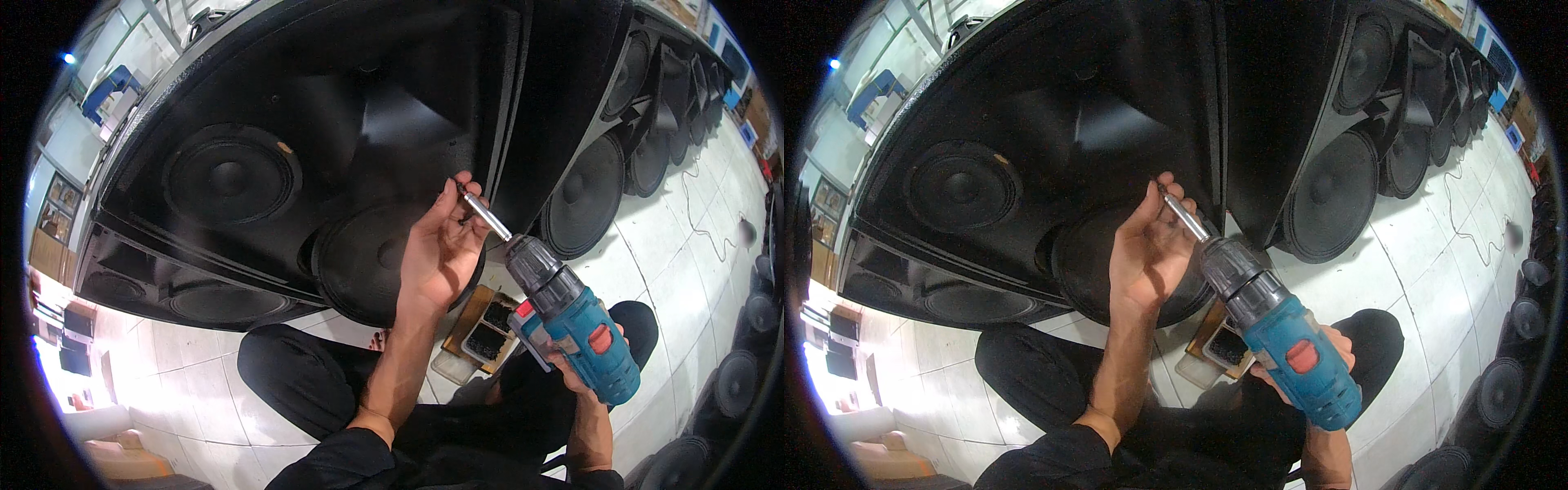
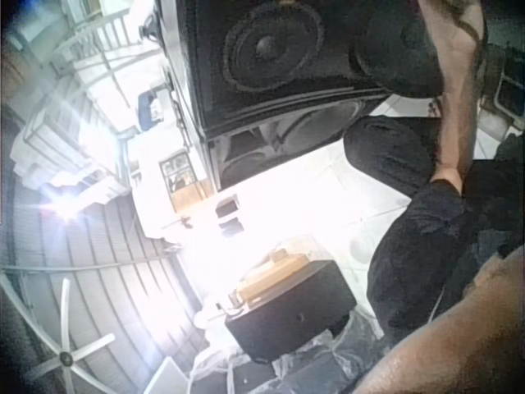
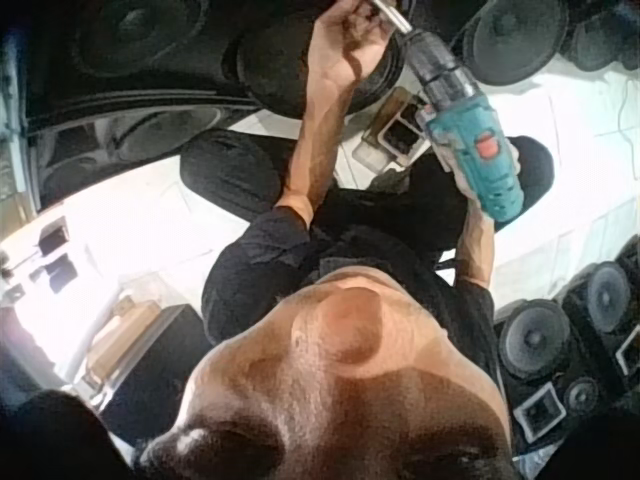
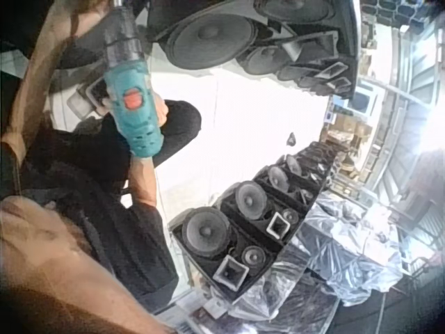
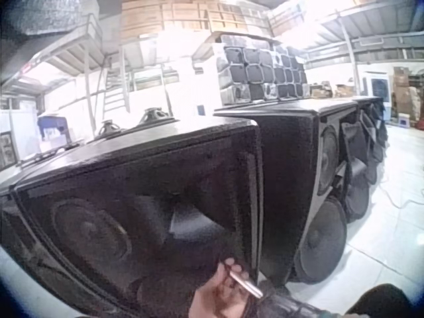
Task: The person uses a cordless drill to drive screws into the front of large black speaker cabinets. They repeatedly pick up screws from a small box, attach them to the drill bit, and fasten them into the speaker frames while sitting on the floor.
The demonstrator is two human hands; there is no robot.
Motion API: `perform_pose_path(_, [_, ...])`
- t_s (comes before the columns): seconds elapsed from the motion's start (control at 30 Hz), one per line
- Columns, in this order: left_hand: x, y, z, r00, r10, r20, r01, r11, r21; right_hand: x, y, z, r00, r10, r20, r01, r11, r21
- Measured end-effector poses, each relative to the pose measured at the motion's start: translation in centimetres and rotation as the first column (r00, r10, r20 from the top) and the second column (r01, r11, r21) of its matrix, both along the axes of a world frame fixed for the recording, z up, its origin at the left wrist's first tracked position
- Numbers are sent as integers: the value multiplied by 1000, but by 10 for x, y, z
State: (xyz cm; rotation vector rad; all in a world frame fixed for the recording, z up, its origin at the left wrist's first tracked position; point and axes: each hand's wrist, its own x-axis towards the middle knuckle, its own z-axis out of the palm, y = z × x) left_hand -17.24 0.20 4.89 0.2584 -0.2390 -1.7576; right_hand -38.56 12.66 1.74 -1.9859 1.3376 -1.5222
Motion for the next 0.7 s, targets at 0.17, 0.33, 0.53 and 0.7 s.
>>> perform_pose_path(0.17, [-10,7,2,995,76,59,-72,995,-69,-9,9,-10,960,74,271,-156,943,294])
perform_pose_path(0.33, [-12,10,9,997,62,33,-59,994,-92,0,5,2,711,114,694,-415,864,284])
perform_pose_path(0.53, [-29,-7,40,992,62,113,-44,986,-162,1,2,7,799,182,573,-372,898,234])
perform_pose_path(0.7, [-39,-32,94,952,104,288,-14,955,-296,-10,-1,16,959,-263,-102,266,964,17])
